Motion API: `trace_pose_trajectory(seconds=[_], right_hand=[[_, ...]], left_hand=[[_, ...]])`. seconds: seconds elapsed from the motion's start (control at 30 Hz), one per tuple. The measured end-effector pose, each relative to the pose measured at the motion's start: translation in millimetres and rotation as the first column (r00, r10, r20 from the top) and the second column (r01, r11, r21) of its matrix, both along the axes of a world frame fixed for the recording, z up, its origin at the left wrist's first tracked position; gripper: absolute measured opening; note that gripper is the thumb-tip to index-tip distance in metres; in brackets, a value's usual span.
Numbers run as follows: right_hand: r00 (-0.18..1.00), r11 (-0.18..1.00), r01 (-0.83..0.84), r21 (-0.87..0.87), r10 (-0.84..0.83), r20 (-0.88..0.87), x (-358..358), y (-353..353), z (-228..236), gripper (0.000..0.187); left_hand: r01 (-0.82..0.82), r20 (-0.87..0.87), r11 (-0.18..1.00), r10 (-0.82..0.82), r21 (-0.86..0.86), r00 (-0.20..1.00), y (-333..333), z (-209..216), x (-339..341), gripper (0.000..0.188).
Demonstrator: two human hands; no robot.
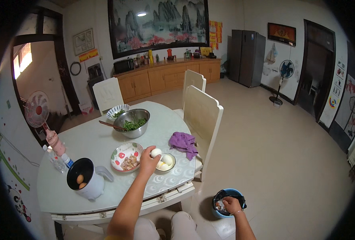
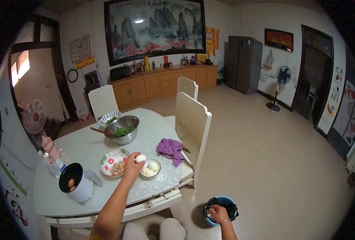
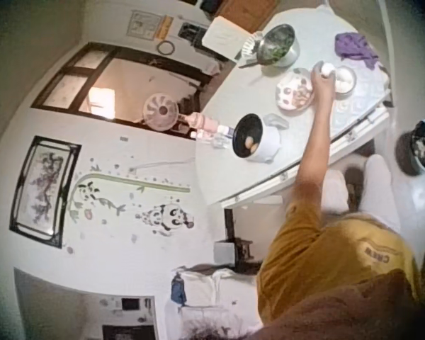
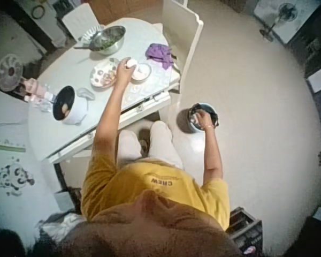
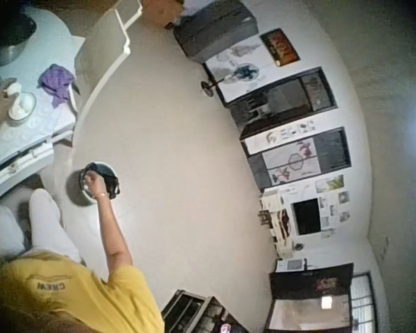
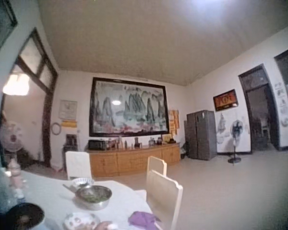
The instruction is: The person peels shells off boiled eggs by hand, dropping the shells into a blue bucket and putting the peeled eggs into a bowl on the table.
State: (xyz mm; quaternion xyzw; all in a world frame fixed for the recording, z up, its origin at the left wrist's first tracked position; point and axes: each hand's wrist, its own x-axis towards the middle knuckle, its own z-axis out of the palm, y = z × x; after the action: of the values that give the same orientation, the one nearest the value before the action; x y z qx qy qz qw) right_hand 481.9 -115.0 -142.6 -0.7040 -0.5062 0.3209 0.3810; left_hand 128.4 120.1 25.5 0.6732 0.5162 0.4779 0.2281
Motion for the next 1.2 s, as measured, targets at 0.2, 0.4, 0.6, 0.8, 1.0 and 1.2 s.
trace_pose_trajectory(seconds=[0.2,0.4,0.6,0.8,1.0,1.2], right_hand=[[0.996,0.999,0.012,-0.039,-0.015,-0.084,-7.6,1.2,7.6,0.024],[0.997,0.999,-0.014,-0.040,0.011,-0.080,-2.4,-1.1,-10.1,0.025],[0.986,0.971,0.131,0.198,-0.106,-0.132,7.0,26.3,-45.1,0.021],[0.907,0.907,0.379,0.184,-0.403,0.120,30.7,33.2,-12.8,0.021],[0.846,0.898,0.192,-0.397,0.054,0.531,3.9,34.5,31.1,0.094],[0.938,0.979,-0.123,0.160,0.062,0.341,-10.0,63.2,20.5,0.048]], left_hand=[[-0.002,-0.167,0.989,-0.023,-0.146,0.986,9.6,-6.0,-3.0,0.033],[0.004,-0.185,1.000,-0.007,-0.015,0.983,6.4,-18.4,-1.4,0.022],[-0.022,-0.172,0.993,0.043,0.119,0.984,-15.0,-2.0,2.6,0.022],[0.075,0.010,0.987,-0.077,0.145,0.997,-44.9,26.4,-16.3,0.022],[0.126,-0.035,0.983,-0.123,0.130,0.992,-96.1,74.2,-63.8,0.025],[-0.038,-0.061,0.988,0.048,0.148,0.997,-119.0,109.6,-158.9,0.029]])
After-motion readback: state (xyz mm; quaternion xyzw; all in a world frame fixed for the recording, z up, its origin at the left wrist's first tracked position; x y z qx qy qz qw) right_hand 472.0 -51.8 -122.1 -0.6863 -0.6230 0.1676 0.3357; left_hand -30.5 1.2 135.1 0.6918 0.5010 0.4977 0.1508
